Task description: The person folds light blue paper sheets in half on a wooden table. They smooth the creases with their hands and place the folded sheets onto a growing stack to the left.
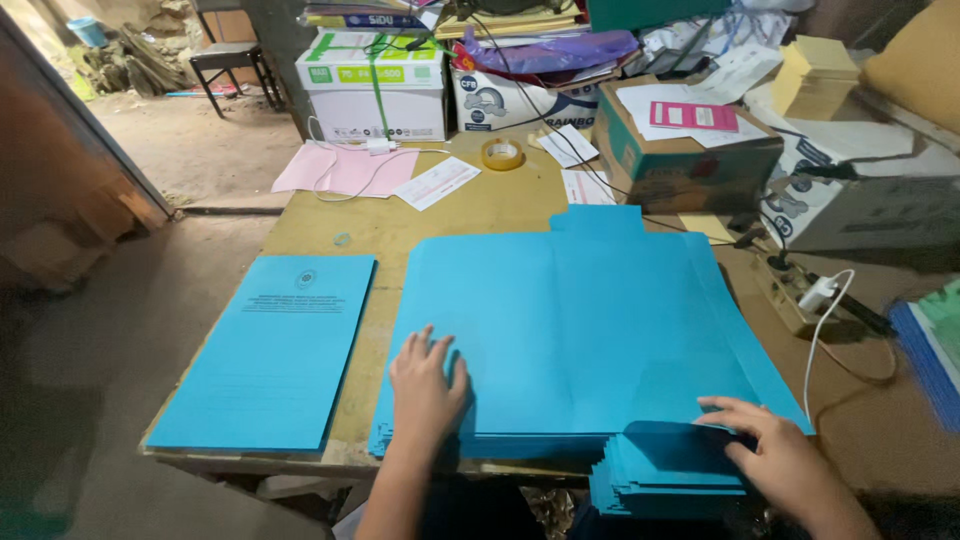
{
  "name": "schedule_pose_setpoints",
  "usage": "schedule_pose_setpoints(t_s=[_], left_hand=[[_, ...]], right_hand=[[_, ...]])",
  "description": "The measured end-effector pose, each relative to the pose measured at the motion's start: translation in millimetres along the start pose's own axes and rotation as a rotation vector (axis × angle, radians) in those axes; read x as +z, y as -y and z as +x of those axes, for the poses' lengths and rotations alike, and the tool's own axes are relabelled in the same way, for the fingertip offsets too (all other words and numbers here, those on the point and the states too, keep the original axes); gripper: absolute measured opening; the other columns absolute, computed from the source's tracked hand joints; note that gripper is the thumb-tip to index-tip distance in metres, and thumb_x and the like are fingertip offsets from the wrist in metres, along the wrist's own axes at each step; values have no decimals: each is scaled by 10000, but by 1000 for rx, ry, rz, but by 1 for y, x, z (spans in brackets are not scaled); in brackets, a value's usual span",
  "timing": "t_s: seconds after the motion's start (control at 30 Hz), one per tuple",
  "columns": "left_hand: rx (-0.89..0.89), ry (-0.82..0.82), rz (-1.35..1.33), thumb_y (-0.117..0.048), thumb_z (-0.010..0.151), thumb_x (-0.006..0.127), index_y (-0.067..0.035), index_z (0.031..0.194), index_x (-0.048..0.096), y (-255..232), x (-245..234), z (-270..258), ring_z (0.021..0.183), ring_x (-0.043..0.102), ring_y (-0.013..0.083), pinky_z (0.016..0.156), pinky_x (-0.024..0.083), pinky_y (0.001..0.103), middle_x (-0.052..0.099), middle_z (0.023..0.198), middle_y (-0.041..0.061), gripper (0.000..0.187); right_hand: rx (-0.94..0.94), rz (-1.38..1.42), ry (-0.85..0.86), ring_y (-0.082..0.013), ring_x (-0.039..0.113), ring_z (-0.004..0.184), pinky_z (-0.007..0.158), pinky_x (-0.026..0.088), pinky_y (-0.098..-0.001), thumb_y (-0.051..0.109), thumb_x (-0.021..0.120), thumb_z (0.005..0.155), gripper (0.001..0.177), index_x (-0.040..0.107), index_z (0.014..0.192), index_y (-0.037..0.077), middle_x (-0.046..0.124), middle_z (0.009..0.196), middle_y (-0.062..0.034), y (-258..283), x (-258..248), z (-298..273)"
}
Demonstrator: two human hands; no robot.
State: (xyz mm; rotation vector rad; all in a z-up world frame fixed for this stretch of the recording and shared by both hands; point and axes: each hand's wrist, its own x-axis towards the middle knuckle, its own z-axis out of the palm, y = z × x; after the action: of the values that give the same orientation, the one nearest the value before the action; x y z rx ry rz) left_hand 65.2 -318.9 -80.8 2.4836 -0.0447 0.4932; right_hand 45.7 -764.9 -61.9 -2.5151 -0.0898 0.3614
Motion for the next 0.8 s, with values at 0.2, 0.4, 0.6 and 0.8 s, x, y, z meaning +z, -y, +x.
schedule_pose_setpoints(t_s=[0.2, 0.4, 0.6, 0.8], left_hand=[[-488, 46, 443, -537, 976, 517, -77, 1301, 603, 51, -17, 5, 1060, 667, 386, 836, 520, 557, 711, 1123, 152, 569], [-571, 31, 272, -443, 1010, 543, -55, 1324, 567, 55, -44, 8, 1066, 660, 378, 864, 530, 525, 654, 1200, 141, 499], [-651, 5, -107, -267, 1015, 607, -111, 1254, 602, 52, -68, -1, 1126, 673, 293, 853, 555, 448, 695, 1231, 92, 286], [-700, 187, -762, -140, 941, 637, -130, 875, 577, 45, -103, -18, 769, 548, 219, 768, 425, 390, 584, 841, 45, 89]], right_hand=[[-15, 357, -109, -186, 520, 1512, 1276, 384, -473, -181, 519, 805, 602, 861, 1193, 128, 741, 1454, 19, 39, 15, -9], [-220, 370, -155, -182, 712, 1316, 1173, 477, -419, 150, 710, 892, 274, 902, 1088, 134, 859, 1257, -31, 51, 33, -4], [-267, 356, -44, -249, 683, 1346, 1337, 159, -559, -185, 574, 757, 571, 899, 1123, 110, 826, 1328, -69, 14, 19, -5], [-288, 137, 174, -204, 560, 1476, 1270, 214, -611, -5, 666, 796, 552, 865, 1230, 271, 719, 1497, 63, -23, 10, 0]])
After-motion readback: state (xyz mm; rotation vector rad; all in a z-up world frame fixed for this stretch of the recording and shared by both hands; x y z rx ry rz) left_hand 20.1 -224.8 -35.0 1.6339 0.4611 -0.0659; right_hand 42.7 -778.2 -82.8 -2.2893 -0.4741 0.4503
